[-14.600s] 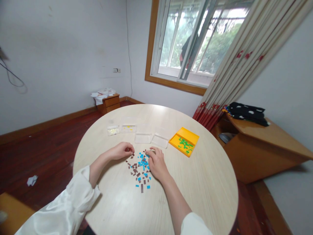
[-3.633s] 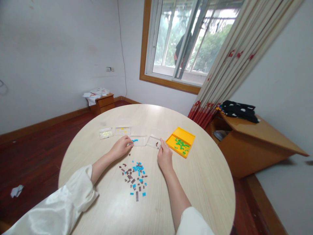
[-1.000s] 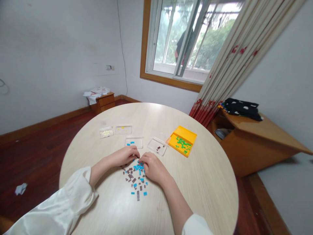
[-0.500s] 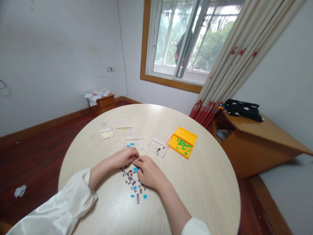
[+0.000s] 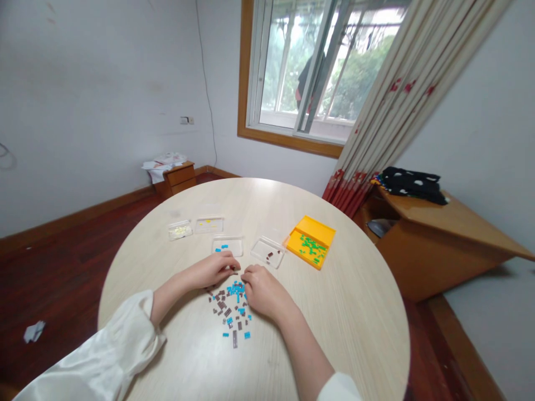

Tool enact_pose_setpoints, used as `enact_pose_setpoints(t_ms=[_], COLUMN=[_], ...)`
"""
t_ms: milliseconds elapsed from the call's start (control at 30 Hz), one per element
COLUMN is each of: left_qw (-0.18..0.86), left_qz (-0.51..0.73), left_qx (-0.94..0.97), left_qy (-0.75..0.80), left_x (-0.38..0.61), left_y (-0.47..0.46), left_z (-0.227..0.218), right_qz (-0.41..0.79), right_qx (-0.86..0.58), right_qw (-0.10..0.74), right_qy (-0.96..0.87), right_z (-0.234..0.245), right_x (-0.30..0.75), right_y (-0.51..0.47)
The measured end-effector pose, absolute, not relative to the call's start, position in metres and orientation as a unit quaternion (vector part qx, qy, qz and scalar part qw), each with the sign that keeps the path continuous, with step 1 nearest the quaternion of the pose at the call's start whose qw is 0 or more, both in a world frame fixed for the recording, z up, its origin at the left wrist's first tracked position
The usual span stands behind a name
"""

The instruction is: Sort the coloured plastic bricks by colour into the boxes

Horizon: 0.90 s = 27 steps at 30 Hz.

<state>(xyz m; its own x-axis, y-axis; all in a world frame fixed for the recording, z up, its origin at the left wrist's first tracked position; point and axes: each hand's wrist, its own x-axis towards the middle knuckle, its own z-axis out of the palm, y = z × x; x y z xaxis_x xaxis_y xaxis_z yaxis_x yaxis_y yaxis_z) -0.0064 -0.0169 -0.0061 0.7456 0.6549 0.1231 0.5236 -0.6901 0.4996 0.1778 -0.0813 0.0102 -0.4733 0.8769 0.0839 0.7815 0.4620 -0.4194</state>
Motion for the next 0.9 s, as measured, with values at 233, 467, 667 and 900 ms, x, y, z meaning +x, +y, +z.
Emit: enact_pose_setpoints(t_ms=[233,467,667,900], left_qw=[0.232,0.245,0.227,0.214], left_qz=[0.143,0.15,0.141,0.142], left_qx=[0.911,0.91,0.907,0.907], left_qy=[0.309,0.299,0.325,0.335], left_x=[-0.006,-0.004,-0.003,-0.004], left_y=[-0.018,-0.019,-0.017,-0.016], left_z=[-0.005,-0.009,-0.01,-0.01], right_qz=[0.18,0.153,0.139,0.154], right_qx=[-0.467,-0.438,-0.467,-0.45], right_qw=[0.208,0.202,0.194,0.197], right_qy=[-0.84,-0.863,-0.852,-0.857], right_z=[0.006,0.003,0.001,0.002], right_x=[0.181,0.178,0.186,0.187], right_y=[-0.081,-0.082,-0.079,-0.081])
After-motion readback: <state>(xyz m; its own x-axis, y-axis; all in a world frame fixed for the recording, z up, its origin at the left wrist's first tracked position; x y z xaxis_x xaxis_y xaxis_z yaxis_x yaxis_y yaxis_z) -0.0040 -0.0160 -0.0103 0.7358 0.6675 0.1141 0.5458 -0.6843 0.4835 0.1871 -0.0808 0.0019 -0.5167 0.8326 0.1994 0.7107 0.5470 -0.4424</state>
